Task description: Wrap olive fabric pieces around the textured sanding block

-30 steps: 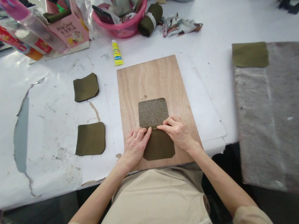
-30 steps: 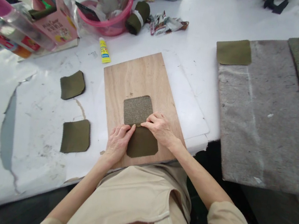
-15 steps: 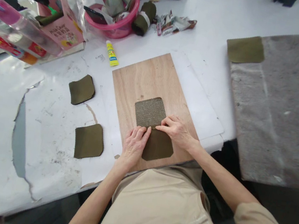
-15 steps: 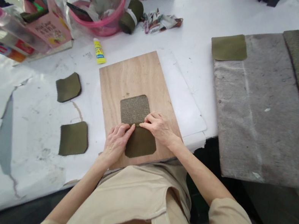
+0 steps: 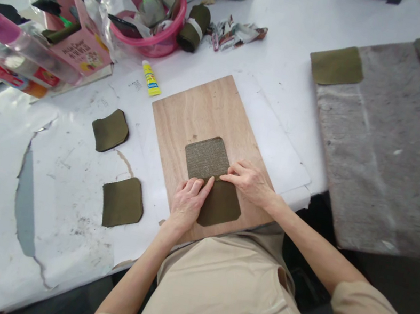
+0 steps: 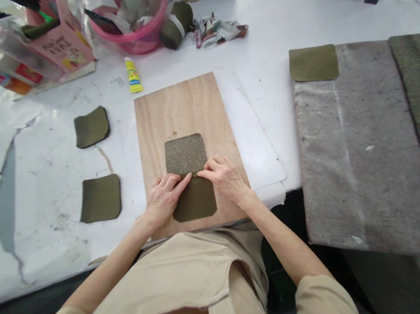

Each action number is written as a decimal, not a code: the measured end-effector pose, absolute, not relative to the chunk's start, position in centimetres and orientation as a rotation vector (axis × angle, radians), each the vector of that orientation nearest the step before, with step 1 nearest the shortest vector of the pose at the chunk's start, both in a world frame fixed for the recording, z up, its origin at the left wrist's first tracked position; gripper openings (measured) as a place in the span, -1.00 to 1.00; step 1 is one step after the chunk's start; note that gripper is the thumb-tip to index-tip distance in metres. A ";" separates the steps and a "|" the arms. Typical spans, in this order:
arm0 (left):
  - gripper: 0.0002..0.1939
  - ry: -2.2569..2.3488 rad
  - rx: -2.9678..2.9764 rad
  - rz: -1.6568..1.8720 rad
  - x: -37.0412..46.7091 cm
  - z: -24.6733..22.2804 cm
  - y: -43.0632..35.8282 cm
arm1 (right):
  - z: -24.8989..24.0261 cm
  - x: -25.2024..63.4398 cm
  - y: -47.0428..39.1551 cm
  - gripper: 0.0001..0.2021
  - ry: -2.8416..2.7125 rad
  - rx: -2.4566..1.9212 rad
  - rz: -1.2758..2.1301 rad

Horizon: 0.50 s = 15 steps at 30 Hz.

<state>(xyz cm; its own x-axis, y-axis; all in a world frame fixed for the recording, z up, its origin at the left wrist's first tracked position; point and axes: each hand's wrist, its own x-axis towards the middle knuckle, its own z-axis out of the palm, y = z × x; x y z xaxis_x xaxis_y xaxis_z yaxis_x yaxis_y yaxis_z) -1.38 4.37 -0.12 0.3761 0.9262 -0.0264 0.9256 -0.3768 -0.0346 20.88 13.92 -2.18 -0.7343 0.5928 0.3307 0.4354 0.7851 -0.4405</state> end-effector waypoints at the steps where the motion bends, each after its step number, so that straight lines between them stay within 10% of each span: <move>1: -0.49 -1.745 -2.592 0.059 -1.4 -0.2 4.4 | -2.2 20.9 13.9 -0.75 -2.514 -0.772 0.472; 15: -0.48 -1.725 -2.588 0.137 -0.2 0.4 5.0 | -2.3 21.4 13.9 -0.77 -2.520 -0.783 0.400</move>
